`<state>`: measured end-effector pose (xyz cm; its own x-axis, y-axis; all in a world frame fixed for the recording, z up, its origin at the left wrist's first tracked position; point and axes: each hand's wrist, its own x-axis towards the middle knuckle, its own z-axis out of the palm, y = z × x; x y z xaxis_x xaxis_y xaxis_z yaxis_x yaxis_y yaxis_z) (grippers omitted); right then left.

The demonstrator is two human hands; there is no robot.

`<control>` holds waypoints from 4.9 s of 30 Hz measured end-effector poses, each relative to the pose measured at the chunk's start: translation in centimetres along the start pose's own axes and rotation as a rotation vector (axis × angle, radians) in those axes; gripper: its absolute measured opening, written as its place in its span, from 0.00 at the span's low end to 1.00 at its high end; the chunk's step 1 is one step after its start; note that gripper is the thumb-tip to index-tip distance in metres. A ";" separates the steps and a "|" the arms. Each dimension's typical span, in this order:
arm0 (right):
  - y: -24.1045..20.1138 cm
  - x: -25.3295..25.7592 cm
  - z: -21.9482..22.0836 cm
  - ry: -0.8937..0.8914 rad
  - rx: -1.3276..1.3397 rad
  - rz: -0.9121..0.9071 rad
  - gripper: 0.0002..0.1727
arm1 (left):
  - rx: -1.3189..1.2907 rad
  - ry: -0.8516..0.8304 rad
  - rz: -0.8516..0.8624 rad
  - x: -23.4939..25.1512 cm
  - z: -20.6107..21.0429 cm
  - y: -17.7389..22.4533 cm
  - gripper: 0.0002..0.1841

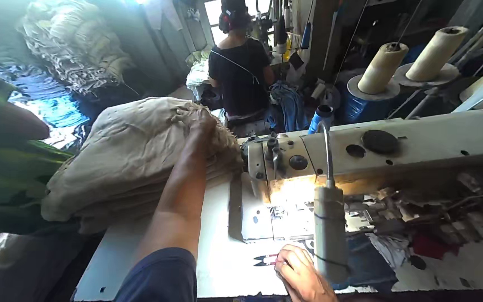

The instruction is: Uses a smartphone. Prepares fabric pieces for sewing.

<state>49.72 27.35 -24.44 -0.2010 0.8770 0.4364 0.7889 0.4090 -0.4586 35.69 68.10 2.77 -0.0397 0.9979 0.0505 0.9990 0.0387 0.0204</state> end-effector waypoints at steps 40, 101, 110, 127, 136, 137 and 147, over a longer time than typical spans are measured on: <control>-1.0 0.7 -0.5 0.040 0.019 -0.024 0.10 | -2.222 0.440 -0.047 3.9 6.2 -15.7 0.12; -0.9 0.7 -0.4 0.045 0.015 0.006 0.12 | -1.918 0.608 0.192 4.2 4.8 -13.5 0.21; -0.8 0.4 -0.2 0.041 0.010 -0.007 0.13 | -1.754 0.624 0.147 -17.7 11.4 -23.2 0.28; -0.9 0.7 -0.1 0.105 0.003 -0.046 0.11 | -1.101 -0.382 0.681 -32.4 11.5 -22.3 0.14; -0.8 0.7 0.1 0.113 0.009 -0.039 0.11 | -0.718 0.367 0.458 -8.7 3.7 -15.8 0.19; -0.7 0.6 0.1 0.108 0.009 -0.034 0.11 | -0.724 0.360 0.431 -5.6 4.1 -14.8 0.20; -0.2 0.0 0.3 0.009 0.035 0.048 0.09 | -0.328 0.354 -0.014 8.5 3.6 -5.1 0.49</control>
<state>49.41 27.35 -24.58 -0.1580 0.8934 0.4206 0.7768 0.3754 -0.5056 30.34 76.60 -0.45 -0.1140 0.9166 0.3833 0.9420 -0.0229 0.3349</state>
